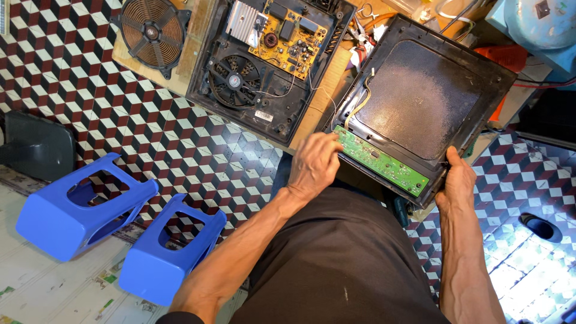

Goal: The person disassembles an electronic device using a power drill, removes a fan and circuit board, and then uses a flashlight and magnifying glass to inspect the internal components.

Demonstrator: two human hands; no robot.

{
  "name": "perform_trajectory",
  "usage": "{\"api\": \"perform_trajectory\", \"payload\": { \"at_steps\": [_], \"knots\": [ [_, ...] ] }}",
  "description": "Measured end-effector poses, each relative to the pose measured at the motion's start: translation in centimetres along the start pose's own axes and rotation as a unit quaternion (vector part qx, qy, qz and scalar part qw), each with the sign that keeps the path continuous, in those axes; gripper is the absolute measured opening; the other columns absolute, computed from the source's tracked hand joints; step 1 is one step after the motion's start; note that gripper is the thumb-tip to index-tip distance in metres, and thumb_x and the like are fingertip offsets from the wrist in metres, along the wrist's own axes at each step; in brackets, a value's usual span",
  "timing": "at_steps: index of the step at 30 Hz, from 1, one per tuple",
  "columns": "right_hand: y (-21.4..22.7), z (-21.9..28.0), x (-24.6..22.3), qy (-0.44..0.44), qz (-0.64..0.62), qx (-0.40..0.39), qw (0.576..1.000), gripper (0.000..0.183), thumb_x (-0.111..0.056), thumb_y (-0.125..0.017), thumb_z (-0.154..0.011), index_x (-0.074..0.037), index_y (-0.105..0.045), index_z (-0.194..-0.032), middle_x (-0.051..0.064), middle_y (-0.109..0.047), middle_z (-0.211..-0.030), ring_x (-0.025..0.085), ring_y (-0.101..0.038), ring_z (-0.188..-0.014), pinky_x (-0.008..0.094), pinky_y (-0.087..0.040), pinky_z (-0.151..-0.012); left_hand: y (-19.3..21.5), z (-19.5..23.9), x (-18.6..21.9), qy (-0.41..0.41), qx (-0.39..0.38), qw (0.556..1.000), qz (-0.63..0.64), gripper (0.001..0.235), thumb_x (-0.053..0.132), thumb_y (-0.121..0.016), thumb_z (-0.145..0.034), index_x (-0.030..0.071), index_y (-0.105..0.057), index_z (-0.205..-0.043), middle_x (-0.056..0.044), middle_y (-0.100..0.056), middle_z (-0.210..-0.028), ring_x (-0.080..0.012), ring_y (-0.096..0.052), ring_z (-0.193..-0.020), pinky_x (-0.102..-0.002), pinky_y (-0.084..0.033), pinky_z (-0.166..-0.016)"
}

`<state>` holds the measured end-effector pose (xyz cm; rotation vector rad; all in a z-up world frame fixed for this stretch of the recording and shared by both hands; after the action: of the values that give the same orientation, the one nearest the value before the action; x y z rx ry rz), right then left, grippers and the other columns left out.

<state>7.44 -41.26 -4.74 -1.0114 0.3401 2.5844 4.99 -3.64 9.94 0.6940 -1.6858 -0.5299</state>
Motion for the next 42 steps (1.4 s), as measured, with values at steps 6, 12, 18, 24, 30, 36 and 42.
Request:
{"api": "perform_trajectory", "payload": {
  "at_steps": [6, 12, 18, 24, 30, 36, 42],
  "knots": [
    [0.3, -0.3, 0.1, 0.004, 0.003, 0.002, 1.0, 0.026, -0.026, -0.066, -0.109, 0.0, -0.062, -0.111, 0.009, -0.066, -0.103, 0.02, -0.066, -0.086, 0.039, -0.06, -0.076, -2.9, 1.2, 0.1, -0.013, -0.122, 0.992, 0.016, 0.022, 0.002, -0.066, -0.084, 0.004, -0.061, -0.105, -0.013, -0.069, -0.132, -0.024, -0.064, -0.102, -0.039, -0.053, -0.085],
    [-0.1, -0.1, 0.2, -0.007, 0.0, 0.002, 1.0, 0.028, -0.028, -0.064, -0.105, 0.0, -0.065, -0.113, 0.009, -0.069, -0.105, 0.02, -0.069, -0.089, 0.038, -0.063, -0.078, -4.5, 2.0, -0.2, 0.013, -0.142, 0.99, 0.006, 0.028, 0.0, -0.067, -0.084, 0.003, -0.059, -0.111, -0.017, -0.06, -0.141, -0.0253, -0.062, -0.097, -0.04, -0.055, -0.085],
    [0.2, -0.7, 0.6, 0.008, 0.027, 0.005, 1.0, 0.033, -0.03, -0.065, -0.108, 0.001, -0.065, -0.118, 0.008, -0.066, -0.107, 0.02, -0.065, -0.088, 0.039, -0.058, -0.075, -4.3, 2.0, -0.6, 0.022, -0.125, 0.992, -0.01, 0.032, 0.001, -0.068, -0.076, 0.004, -0.06, -0.107, -0.018, -0.057, -0.145, -0.0306, -0.062, -0.1, -0.044, -0.053, -0.08],
    [0.6, -2.0, 1.8, 0.0, 0.014, 0.018, 1.0, 0.035, -0.028, -0.063, -0.104, 0.001, -0.064, -0.123, 0.012, -0.069, -0.12, 0.024, -0.069, -0.1, 0.041, -0.058, -0.085, -4.3, 1.9, -0.4, 0.004, -0.132, 0.991, -0.034, 0.03, 0.005, -0.066, -0.087, 0.002, -0.058, -0.116, -0.016, -0.058, -0.141, -0.0315, -0.062, -0.1, -0.045, -0.053, -0.08],
    [0.4, -2.5, 2.0, 0.002, 0.031, 0.03, 0.999, 0.04, -0.031, -0.063, -0.105, 0.001, -0.064, -0.128, 0.012, -0.068, -0.125, 0.024, -0.068, -0.104, 0.042, -0.057, -0.088, -4.0, 1.9, -0.8, 0.024, -0.121, 0.992, 0.01, 0.035, 0.003, -0.065, -0.08, 0.002, -0.058, -0.114, -0.017, -0.058, -0.139, -0.0333, -0.061, -0.105, -0.045, -0.053, -0.084],
    [-0.3, -1.6, 2.5, -0.035, 0.022, 0.032, 0.999, 0.045, -0.033, -0.061, -0.104, 0.001, -0.059, -0.133, 0.014, -0.068, -0.126, 0.028, -0.068, -0.104, 0.048, -0.057, -0.087, -6.7, 1.3, -2.2, 0.055, -0.183, 0.981, -0.024, 0.029, 0.0, -0.063, -0.084, 0.003, -0.051, -0.11, -0.026, -0.049, -0.151, -0.037, -0.066, -0.09, -0.05, -0.053, -0.08],
    [-0.8, -1.7, 4.0, -0.07, 0.012, 0.025, 0.997, 0.048, -0.033, -0.061, -0.104, 0.002, -0.056, -0.135, 0.015, -0.066, -0.13, 0.029, -0.067, -0.108, 0.049, -0.057, -0.089, -6.9, 2.3, -3.3, 0.083, -0.198, 0.977, -0.001, 0.025, 0.0, -0.062, -0.088, 0.003, -0.051, -0.11, -0.029, -0.052, -0.148, -0.0389, -0.068, -0.087, -0.051, -0.054, -0.08]
  ]
}}
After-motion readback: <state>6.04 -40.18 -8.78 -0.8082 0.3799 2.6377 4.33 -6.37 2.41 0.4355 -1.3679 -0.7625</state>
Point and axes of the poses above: each hand's wrist, its own z-axis away from the middle knuckle, its own y-axis out of the back of the hand, x = y × z, the point moved 9 cm from there along -z, towards the middle knuckle
